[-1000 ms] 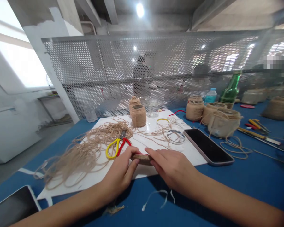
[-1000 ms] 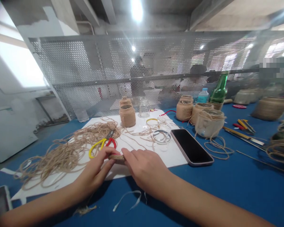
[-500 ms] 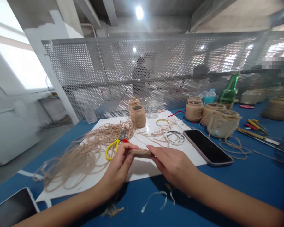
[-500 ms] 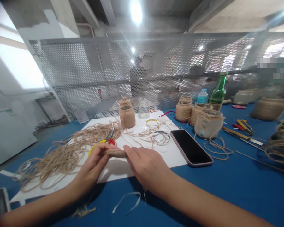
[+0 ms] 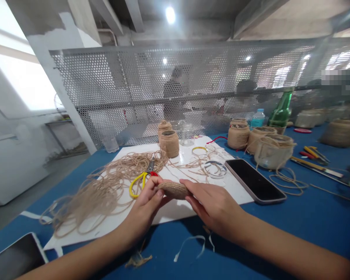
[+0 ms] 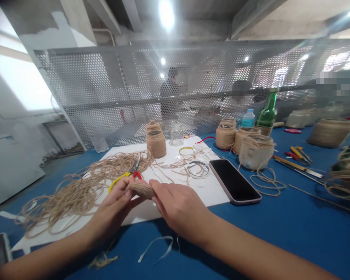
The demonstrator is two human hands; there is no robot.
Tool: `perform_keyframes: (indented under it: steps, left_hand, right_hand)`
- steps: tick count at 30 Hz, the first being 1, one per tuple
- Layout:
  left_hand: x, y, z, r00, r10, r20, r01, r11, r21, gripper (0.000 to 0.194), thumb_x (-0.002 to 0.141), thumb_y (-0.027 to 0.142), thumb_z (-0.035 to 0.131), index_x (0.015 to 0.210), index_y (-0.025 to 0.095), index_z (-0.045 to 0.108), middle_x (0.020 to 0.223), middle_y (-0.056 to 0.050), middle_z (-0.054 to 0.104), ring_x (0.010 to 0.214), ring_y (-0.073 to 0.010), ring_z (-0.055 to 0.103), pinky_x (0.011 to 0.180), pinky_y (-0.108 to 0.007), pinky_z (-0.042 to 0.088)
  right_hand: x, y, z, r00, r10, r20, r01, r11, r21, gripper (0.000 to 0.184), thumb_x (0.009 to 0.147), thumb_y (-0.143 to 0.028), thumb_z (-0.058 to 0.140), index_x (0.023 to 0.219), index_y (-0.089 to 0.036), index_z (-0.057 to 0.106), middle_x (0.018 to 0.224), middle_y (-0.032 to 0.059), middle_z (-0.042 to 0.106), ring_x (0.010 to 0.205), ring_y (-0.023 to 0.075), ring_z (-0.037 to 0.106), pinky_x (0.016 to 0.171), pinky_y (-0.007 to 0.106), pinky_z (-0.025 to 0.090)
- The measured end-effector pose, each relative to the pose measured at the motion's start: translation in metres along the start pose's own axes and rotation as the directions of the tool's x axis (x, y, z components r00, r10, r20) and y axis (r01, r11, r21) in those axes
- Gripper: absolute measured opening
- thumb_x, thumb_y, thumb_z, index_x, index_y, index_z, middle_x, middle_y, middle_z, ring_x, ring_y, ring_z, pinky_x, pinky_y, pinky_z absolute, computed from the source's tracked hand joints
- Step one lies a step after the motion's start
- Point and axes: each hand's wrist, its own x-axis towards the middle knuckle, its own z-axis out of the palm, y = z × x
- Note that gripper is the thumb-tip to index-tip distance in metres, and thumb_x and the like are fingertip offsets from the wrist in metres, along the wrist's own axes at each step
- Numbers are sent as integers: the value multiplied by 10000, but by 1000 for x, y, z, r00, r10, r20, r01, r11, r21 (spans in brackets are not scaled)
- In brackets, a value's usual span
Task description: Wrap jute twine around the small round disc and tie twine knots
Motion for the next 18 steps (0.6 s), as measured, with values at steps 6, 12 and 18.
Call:
perform_keyframes:
  steps: [6, 12, 18]
  left_hand:
    - [2, 12, -4, 998, 42, 52, -64, 816, 575, 158, 827, 214, 481, 982, 191, 465, 979, -52, 527, 976, -202, 485, 878, -367, 377]
    - [-3, 13, 3, 948, 225, 227, -312, 511, 801, 210, 822, 166, 482, 1027, 208, 474, 999, -49, 546, 954, -182, 491, 867, -319, 379]
    - [-2, 10, -2, 922, 289, 259, -366, 422, 830, 216, 814, 129, 508, 1006, 226, 484, 907, -18, 573, 847, -150, 512, 785, -281, 402]
  right_hand:
    - [-2, 3, 2, 996, -4, 88, 5, 1000, -8, 284, 869, -117, 374, 1137, -90, 463, 866, 105, 647, 770, 175, 614, 650, 297, 506]
    - [-5, 2, 5, 971, -107, 212, 124, 990, -67, 331, 831, -67, 397, 1156, -62, 459, 882, 124, 631, 810, 195, 596, 680, 310, 487]
    - [-6, 1, 5, 966, -117, 229, 144, 984, -105, 359, 823, -56, 404, 1178, -43, 451, 868, 129, 634, 785, 192, 595, 671, 305, 486]
